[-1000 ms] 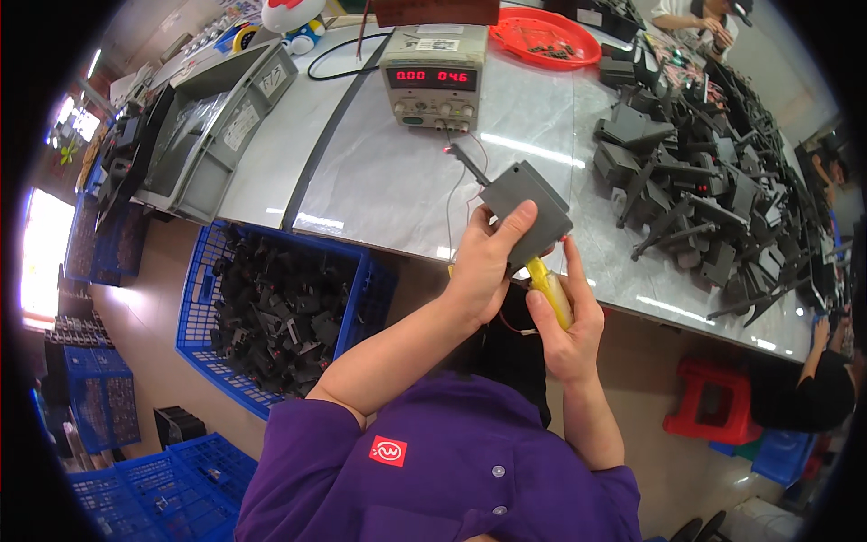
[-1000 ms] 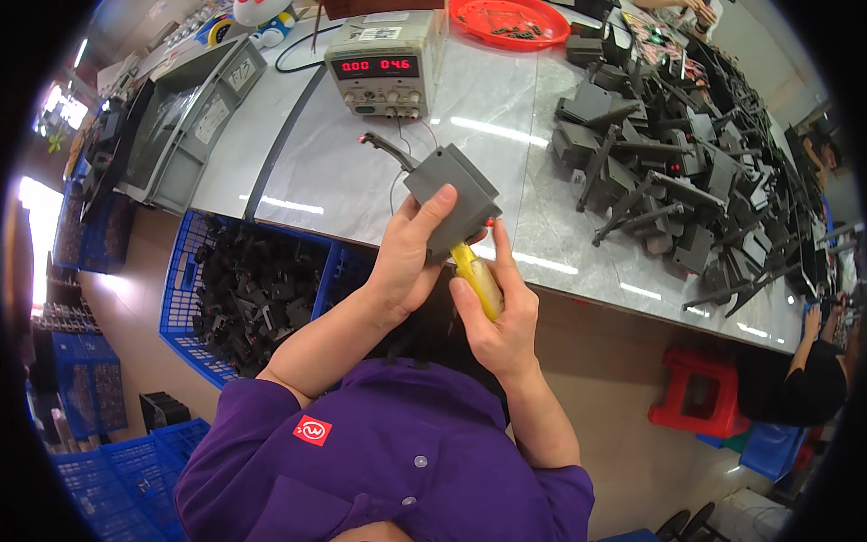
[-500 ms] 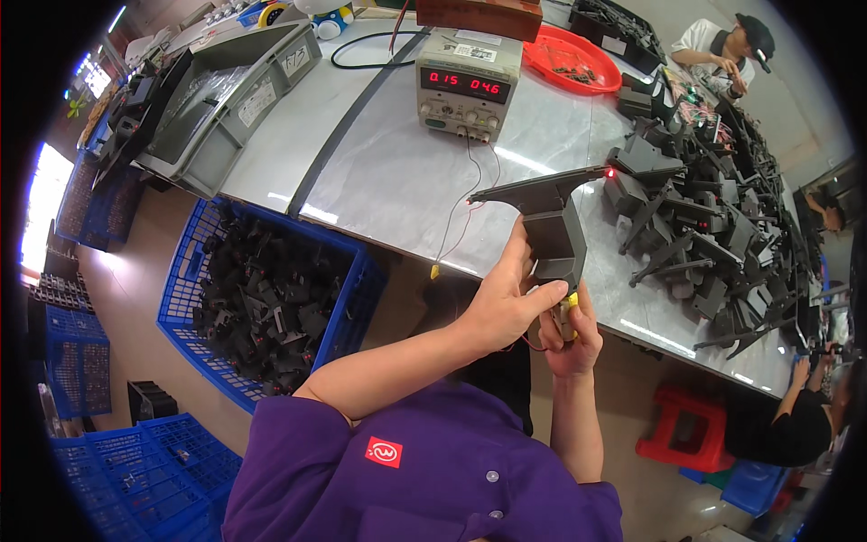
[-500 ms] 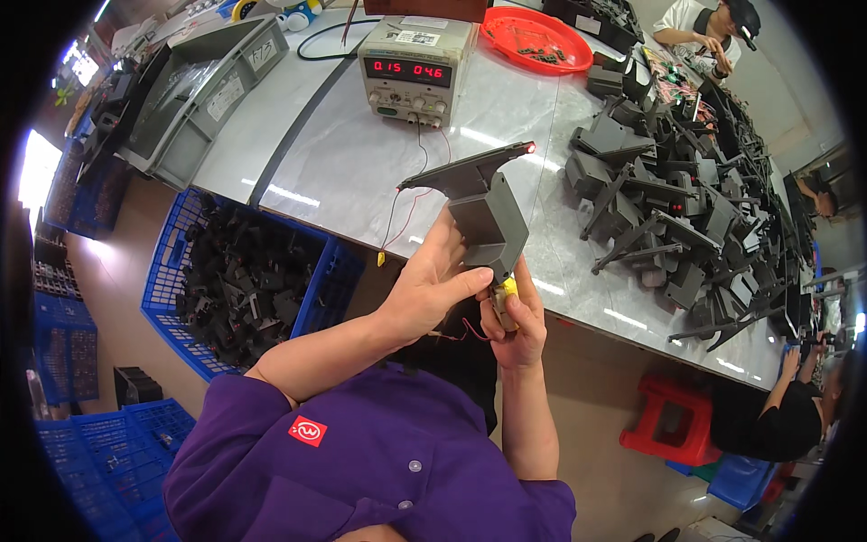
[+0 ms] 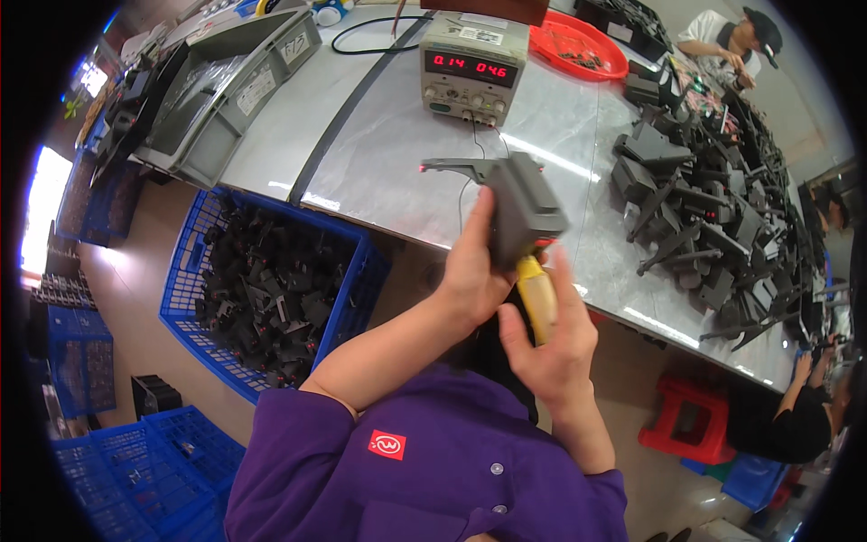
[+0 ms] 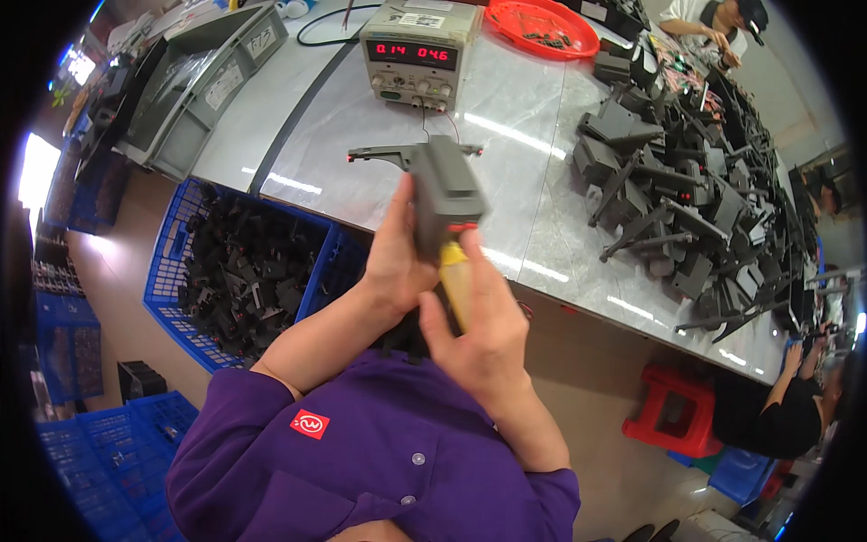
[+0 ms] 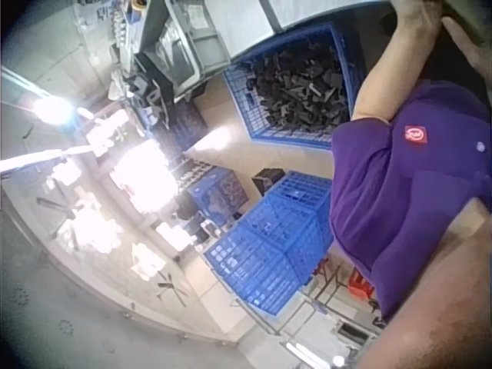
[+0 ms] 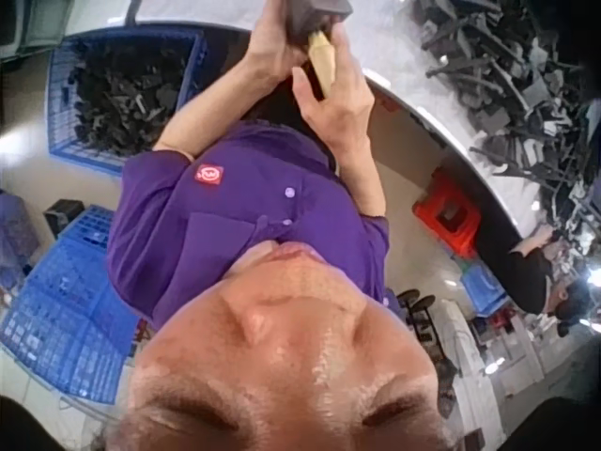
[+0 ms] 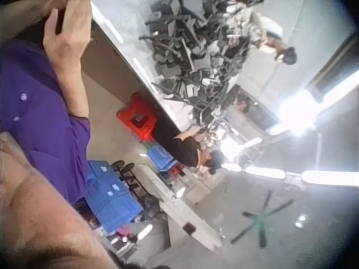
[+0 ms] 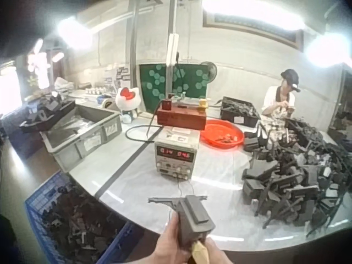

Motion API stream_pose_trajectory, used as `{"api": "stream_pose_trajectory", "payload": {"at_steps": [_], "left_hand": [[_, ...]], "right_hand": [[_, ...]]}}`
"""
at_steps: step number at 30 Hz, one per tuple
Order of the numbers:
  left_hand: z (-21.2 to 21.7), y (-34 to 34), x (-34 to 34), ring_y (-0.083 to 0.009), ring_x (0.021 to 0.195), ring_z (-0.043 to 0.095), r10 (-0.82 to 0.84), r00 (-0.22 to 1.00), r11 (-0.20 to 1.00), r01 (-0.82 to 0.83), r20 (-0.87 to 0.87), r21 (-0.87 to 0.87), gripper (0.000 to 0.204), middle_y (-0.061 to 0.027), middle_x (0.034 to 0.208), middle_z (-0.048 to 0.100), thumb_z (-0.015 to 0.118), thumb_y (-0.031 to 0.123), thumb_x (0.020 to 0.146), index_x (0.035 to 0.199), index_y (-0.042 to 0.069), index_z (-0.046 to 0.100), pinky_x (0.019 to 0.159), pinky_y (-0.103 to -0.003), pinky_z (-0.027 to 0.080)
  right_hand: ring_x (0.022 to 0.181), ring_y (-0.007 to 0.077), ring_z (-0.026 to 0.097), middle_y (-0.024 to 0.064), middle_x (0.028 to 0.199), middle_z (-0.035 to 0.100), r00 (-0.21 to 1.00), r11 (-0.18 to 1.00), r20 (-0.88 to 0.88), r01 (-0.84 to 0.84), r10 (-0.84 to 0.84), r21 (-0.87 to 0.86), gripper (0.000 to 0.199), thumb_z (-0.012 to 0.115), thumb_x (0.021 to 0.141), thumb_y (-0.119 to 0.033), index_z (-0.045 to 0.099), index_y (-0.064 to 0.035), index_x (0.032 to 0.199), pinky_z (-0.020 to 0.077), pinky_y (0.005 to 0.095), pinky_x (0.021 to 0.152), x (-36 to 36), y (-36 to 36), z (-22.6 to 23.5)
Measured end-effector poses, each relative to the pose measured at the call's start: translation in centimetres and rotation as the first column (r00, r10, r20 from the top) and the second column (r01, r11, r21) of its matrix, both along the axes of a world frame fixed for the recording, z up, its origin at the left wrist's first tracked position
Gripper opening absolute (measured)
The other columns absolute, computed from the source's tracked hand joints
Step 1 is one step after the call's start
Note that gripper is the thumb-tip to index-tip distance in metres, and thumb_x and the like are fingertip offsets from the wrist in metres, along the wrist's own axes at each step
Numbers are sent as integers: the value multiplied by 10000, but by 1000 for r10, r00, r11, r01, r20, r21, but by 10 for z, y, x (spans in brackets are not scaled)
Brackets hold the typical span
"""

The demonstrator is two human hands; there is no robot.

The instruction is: The person tests plastic electronic components by picking them up from the table, inserting a testing probe into each piece to check them, and placing the tested components into a plastic crate.

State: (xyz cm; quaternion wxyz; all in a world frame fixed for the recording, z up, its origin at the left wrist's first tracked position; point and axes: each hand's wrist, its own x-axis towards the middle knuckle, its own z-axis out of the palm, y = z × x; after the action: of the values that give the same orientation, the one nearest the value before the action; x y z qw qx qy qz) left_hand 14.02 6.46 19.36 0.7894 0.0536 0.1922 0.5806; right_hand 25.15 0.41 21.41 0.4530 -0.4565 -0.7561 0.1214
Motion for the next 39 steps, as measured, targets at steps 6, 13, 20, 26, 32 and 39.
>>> {"api": "stream_pose_trajectory", "payload": {"at_steps": [6,13,20,26,32,39], "left_hand": [[-28,7,-14,-184,822,503,-241,790,970,181,564,161,525,-94,960,514,490,282,882,1283,-19,336,733,-302,472],[-15,-2,-21,-211,850,520,-131,907,990,139,400,10,379,-118,974,500,439,262,907,1147,-30,408,755,-311,493],[-10,-4,-16,-218,811,554,-138,960,990,129,245,53,434,-139,929,519,353,380,940,1027,-27,472,735,-324,512],[-13,-3,-18,-228,828,557,-134,947,991,128,291,37,473,-160,935,523,345,405,940,1056,-36,470,745,-329,511],[-17,-3,-22,-227,836,548,-149,940,989,141,307,50,454,-155,951,515,357,381,936,1054,-41,477,744,-332,508],[-19,-5,-25,-209,848,521,-76,956,997,75,284,13,409,-121,957,513,380,318,911,1116,-26,466,749,-320,486]], "right_hand": [[901,337,577,230,1101,514,970,994,214,-106,111,-34,556,708,661,-73,511,10,1175,495,349,741,-25,-9,17],[871,351,601,221,1019,567,993,996,103,-59,51,73,481,698,695,-79,516,48,1121,511,363,729,-22,4,15],[741,291,599,169,909,579,991,999,126,37,-42,37,436,705,718,-129,533,39,1082,506,335,616,-16,5,21],[564,211,550,94,732,543,979,997,186,78,-82,24,457,702,719,-174,536,4,1106,452,301,477,-15,4,14],[517,177,521,58,650,499,985,990,160,49,-70,133,461,690,716,-178,537,-14,1119,426,289,436,-17,5,7],[588,231,576,103,759,567,978,1000,207,-6,-1,31,444,707,705,-126,542,-24,1105,470,315,505,-21,-2,5]]}}
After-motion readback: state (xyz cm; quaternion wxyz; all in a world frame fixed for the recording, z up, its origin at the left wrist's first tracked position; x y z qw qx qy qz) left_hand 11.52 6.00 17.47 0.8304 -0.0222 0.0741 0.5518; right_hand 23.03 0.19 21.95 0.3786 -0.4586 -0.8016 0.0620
